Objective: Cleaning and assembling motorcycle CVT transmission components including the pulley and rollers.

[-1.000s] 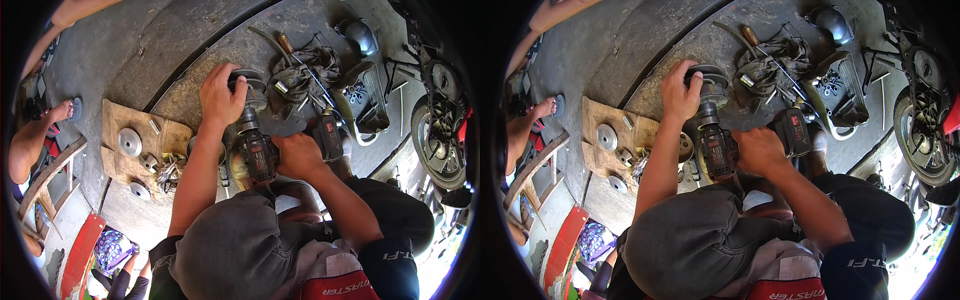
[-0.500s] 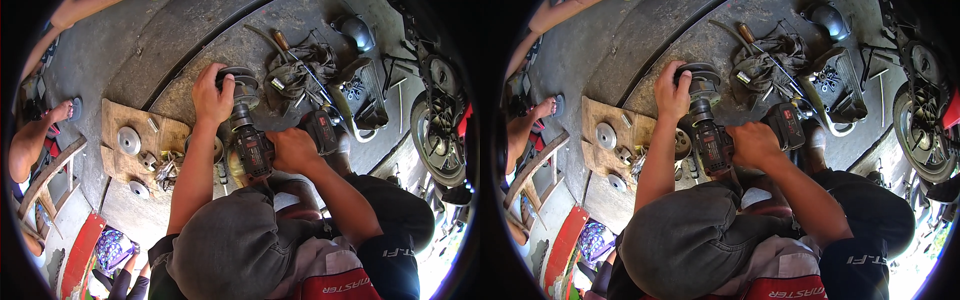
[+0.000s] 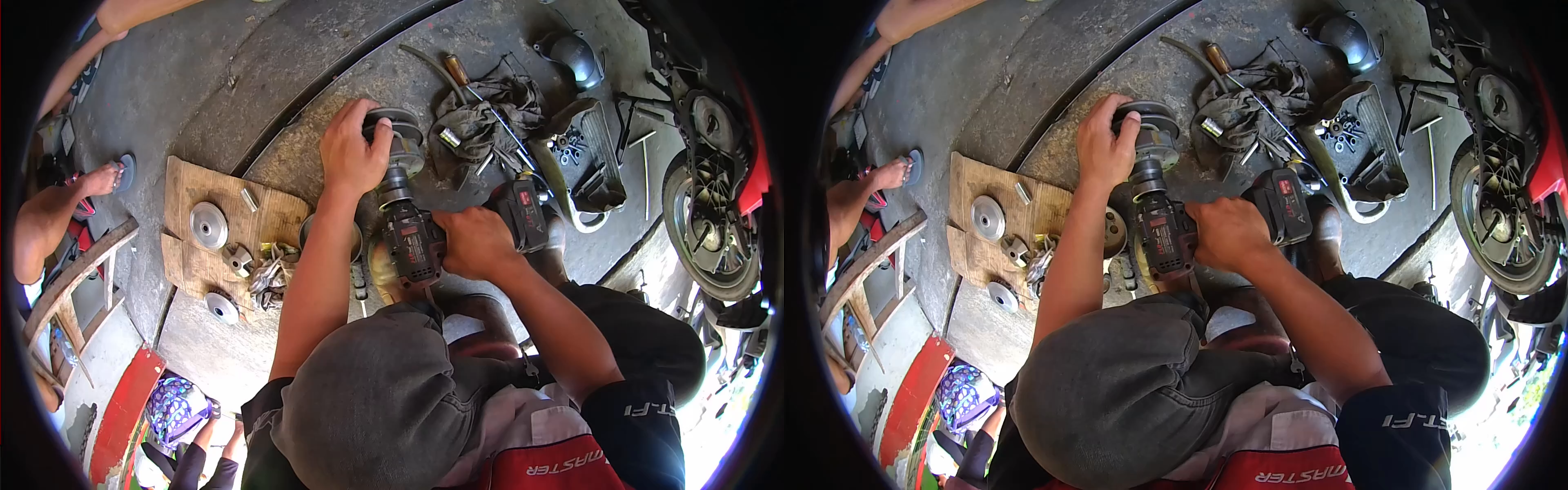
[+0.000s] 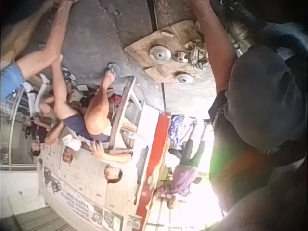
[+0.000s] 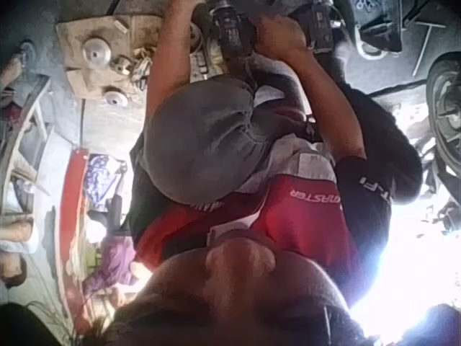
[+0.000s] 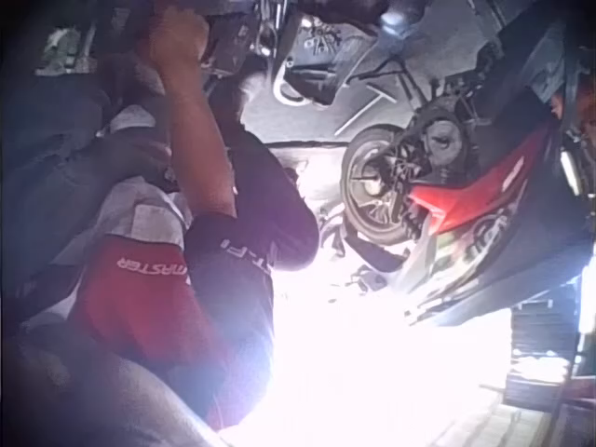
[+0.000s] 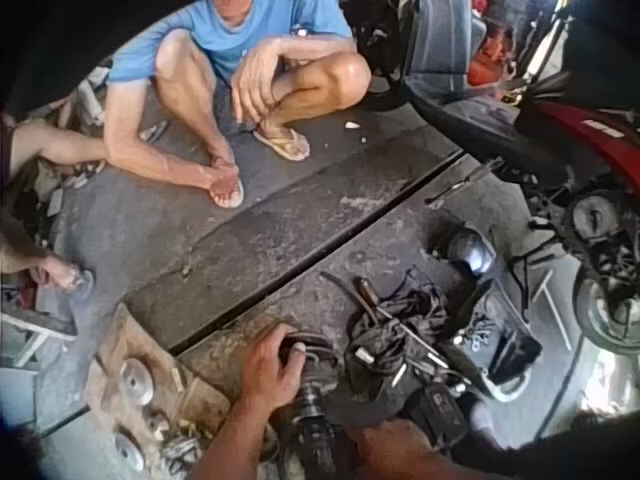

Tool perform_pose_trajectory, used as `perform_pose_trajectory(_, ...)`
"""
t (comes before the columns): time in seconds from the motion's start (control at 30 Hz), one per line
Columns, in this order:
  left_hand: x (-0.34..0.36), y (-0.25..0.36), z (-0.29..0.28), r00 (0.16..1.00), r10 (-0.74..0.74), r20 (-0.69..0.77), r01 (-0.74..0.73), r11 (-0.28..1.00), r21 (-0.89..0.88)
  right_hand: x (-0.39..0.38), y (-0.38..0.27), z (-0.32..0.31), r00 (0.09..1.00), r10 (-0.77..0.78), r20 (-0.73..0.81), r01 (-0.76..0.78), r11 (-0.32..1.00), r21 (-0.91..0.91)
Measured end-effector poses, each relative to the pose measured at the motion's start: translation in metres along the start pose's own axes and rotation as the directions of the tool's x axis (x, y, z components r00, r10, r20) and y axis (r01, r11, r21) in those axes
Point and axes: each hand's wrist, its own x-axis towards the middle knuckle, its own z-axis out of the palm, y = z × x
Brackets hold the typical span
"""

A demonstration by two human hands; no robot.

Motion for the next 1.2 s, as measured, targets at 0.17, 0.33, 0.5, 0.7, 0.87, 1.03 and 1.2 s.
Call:
perform_pose_trajectory(0.17,-0.003,-0.005,0.0,0.999,-0.016,-0.036,0.014,0.999,-0.045,0.002,-0.001,-0.002,1.0,0.0,-0.013,0.0,1.0,0.012)
perform_pose_trajectory(0.33,-0.003,-0.006,0.001,0.999,-0.024,-0.033,0.022,0.998,-0.052,0.003,0.001,0.002,1.0,0.003,0.002,-0.003,0.999,0.046)
perform_pose_trajectory(0.5,-0.003,-0.008,0.0,0.998,-0.031,-0.05,0.028,0.997,-0.071,0.004,-0.002,-0.002,0.999,0.018,0.048,-0.021,0.999,0.044)
perform_pose_trajectory(0.7,-0.002,-0.008,0.001,0.998,-0.046,-0.039,0.043,0.996,-0.082,0.006,0.003,0.001,1.0,-0.016,0.024,0.014,0.997,0.074)
perform_pose_trajectory(0.87,0.004,-0.007,0.001,0.999,-0.043,-0.022,0.042,0.999,-0.023,0.001,-0.006,-0.003,0.999,0.05,0.014,-0.052,0.994,0.1)
perform_pose_trajectory(1.03,0.005,-0.008,0.0,0.997,-0.068,0.026,0.068,0.997,-0.033,0.004,-0.004,-0.001,0.999,0.026,0.024,-0.029,0.993,0.118)
perform_pose_trajectory(1.2,0.0,-0.012,0.0,0.998,-0.06,-0.016,0.058,0.994,-0.098,0.005,0.0,-0.004,1.0,-0.002,0.024,0.001,0.998,0.068)
